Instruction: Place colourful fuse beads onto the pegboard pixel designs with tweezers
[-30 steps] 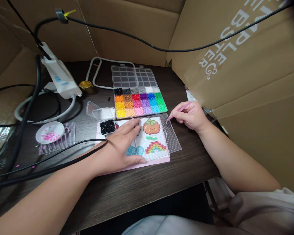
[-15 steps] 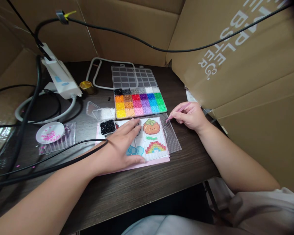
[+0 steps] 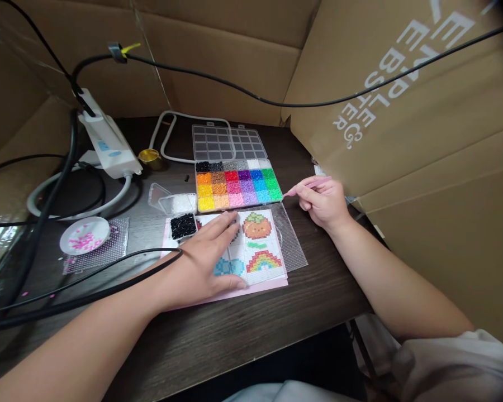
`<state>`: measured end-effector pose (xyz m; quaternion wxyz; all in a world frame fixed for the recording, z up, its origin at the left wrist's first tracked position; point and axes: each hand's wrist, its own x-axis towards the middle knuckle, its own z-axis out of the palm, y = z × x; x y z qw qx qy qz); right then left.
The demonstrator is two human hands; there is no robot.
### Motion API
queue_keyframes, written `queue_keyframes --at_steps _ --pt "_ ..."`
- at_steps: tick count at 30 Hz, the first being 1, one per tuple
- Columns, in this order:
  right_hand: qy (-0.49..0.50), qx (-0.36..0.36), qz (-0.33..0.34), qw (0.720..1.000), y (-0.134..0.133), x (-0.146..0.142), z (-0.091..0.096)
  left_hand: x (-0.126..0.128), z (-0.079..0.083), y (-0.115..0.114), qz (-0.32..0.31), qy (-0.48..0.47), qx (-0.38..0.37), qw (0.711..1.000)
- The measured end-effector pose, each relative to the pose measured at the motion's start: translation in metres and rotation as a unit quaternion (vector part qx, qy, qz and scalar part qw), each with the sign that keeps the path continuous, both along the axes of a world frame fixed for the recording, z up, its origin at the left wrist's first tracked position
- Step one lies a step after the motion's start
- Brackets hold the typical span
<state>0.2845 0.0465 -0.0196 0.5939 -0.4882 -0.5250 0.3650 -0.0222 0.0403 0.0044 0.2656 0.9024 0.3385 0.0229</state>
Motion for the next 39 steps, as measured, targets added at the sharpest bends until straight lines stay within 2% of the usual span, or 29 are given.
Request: queue_keyframes --at_steps 3,5,10,17,19,21,23,26,28,39 --pt "0.011 0.029 -0.067 0.997 0.006 -0.008 0.0 0.0 -0.001 0.0 0.006 -0.005 -0.005 1.0" --pt "-0.022 0.023 -0.086 0.996 0.008 -0.012 0.0 0.0 -0.001 0.0 0.008 0.004 -0.004 1.0" --pt "-0.101 0.003 -0.093 0.991 0.008 -0.015 0.002 0.001 0.0 0.0 0.006 0.018 -0.002 1.0" --pt "-0.039 0.018 -0.092 0.995 0.007 -0.011 -0.002 0.0 -0.002 0.001 0.005 0.009 -0.004 1.0" --pt "-0.029 0.023 -0.072 0.997 0.002 -0.009 0.0 0.0 -0.003 0.001 0.006 0.002 -0.006 1.0" --pt "-0.029 0.02 -0.023 0.999 -0.006 -0.007 0.003 0.0 -0.003 0.001 0.006 -0.003 -0.007 1.0" --pt "-0.04 0.004 0.055 0.998 -0.017 -0.008 0.008 -0.001 -0.004 0.001 0.004 -0.006 -0.004 1.0" --pt "-0.061 -0.025 0.181 0.981 -0.029 -0.013 0.014 -0.002 -0.006 0.001 0.0 -0.006 0.005 1.0" --pt "-0.074 -0.031 0.23 0.97 -0.033 -0.019 0.016 -0.002 -0.007 0.001 -0.002 -0.008 0.007 1.0" --pt "-0.116 -0.06 0.24 0.962 -0.031 -0.025 0.01 -0.001 -0.005 0.0 -0.004 -0.027 0.009 1.0"
